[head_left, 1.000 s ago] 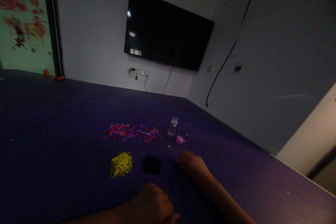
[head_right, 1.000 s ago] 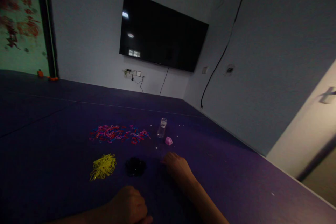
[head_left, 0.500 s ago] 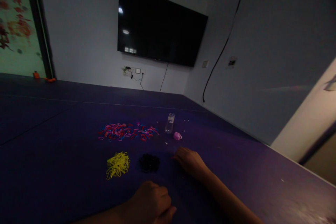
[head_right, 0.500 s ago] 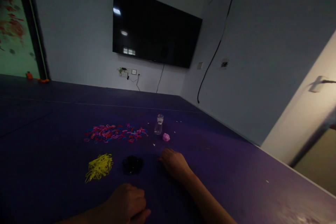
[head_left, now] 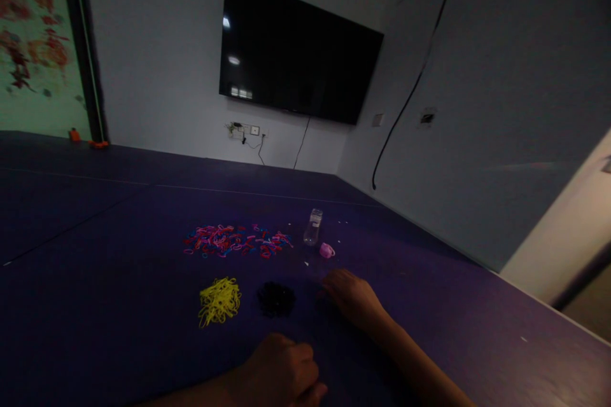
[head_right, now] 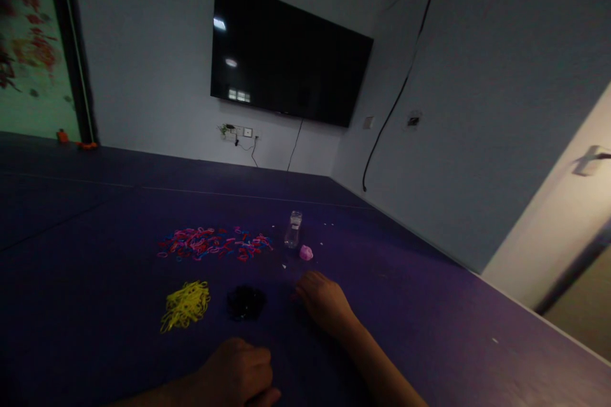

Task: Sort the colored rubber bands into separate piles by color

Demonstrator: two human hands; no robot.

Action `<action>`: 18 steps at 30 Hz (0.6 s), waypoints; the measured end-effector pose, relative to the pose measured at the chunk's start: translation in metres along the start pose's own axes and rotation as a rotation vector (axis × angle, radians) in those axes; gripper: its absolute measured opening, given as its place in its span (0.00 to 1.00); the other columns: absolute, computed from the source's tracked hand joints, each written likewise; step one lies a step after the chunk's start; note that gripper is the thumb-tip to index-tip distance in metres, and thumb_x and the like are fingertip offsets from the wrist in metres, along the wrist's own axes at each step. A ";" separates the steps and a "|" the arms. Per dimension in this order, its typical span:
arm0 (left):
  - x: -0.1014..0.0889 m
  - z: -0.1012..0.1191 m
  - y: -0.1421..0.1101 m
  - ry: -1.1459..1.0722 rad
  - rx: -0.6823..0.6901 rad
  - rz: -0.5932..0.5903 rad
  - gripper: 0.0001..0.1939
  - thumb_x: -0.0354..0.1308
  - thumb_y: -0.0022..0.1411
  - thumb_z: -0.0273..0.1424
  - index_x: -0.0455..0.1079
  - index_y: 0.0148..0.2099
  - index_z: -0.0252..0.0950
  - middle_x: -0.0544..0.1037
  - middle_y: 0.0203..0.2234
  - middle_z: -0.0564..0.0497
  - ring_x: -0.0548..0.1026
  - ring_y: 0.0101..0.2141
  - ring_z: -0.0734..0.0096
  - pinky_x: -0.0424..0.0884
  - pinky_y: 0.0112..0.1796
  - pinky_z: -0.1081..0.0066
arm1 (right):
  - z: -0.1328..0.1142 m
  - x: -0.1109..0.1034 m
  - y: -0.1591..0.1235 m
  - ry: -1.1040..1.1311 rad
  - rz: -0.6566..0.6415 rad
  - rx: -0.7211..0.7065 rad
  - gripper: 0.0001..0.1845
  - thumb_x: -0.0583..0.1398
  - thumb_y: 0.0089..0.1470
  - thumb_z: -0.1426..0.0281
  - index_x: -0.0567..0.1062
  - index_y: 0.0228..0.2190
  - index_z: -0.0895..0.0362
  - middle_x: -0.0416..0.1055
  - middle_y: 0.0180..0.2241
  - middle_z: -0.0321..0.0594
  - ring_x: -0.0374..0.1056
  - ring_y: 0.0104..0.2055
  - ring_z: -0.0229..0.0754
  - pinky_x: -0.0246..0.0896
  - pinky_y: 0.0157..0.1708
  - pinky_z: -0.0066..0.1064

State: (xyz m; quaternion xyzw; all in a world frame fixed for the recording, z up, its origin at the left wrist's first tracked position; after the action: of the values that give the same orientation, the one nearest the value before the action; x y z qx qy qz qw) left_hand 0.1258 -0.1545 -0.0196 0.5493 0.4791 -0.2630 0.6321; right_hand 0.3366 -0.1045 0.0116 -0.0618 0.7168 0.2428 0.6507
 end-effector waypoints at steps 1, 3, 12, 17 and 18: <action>0.003 -0.001 0.001 0.006 0.008 0.000 0.12 0.53 0.57 0.35 0.61 0.25 0.35 0.68 0.19 0.57 0.65 0.18 0.79 0.54 0.18 0.76 | 0.000 -0.001 0.003 0.011 0.022 0.016 0.15 0.46 0.57 0.70 0.72 0.34 0.56 0.70 0.36 0.42 0.65 0.39 0.40 0.56 0.39 0.28; 0.008 -0.002 0.003 0.026 0.022 0.001 0.13 0.53 0.57 0.37 0.61 0.24 0.36 0.69 0.19 0.57 0.65 0.17 0.79 0.53 0.16 0.76 | -0.002 -0.007 0.015 0.048 0.069 0.068 0.14 0.48 0.56 0.71 0.73 0.33 0.56 0.71 0.35 0.42 0.65 0.39 0.39 0.56 0.40 0.28; 0.029 -0.006 0.009 0.014 0.044 -0.149 0.11 0.55 0.57 0.32 0.64 0.23 0.35 0.70 0.17 0.58 0.60 0.12 0.82 0.44 0.11 0.77 | -0.030 -0.038 0.148 0.146 -0.062 0.051 0.14 0.54 0.44 0.79 0.76 0.32 0.59 0.74 0.31 0.41 0.68 0.33 0.36 0.57 0.33 0.23; 0.071 -0.022 0.010 -0.056 -0.084 -0.235 0.11 0.52 0.59 0.34 0.66 0.27 0.35 0.69 0.13 0.59 0.57 0.10 0.82 0.46 0.12 0.78 | -0.036 -0.002 0.172 0.109 -0.157 0.117 0.16 0.55 0.39 0.81 0.78 0.31 0.59 0.75 0.29 0.40 0.69 0.33 0.37 0.57 0.30 0.22; 0.080 -0.025 0.010 -0.054 -0.095 -0.244 0.12 0.50 0.60 0.34 0.66 0.26 0.35 0.68 0.12 0.59 0.57 0.10 0.82 0.47 0.12 0.79 | -0.036 0.005 0.172 0.105 -0.168 0.117 0.16 0.55 0.39 0.81 0.78 0.30 0.59 0.75 0.27 0.40 0.69 0.31 0.37 0.56 0.29 0.21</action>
State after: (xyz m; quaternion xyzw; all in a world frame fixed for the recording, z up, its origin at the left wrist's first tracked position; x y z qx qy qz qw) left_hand 0.1584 -0.1130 -0.0854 0.4492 0.5370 -0.3296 0.6334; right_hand 0.2342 0.0316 0.0539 -0.0961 0.7550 0.1414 0.6330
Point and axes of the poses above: each hand's wrist, its own y-axis towards the middle knuckle, its own x-axis out of the palm, z = x × y, the point moved 1 cm from there along y, towards the middle knuckle
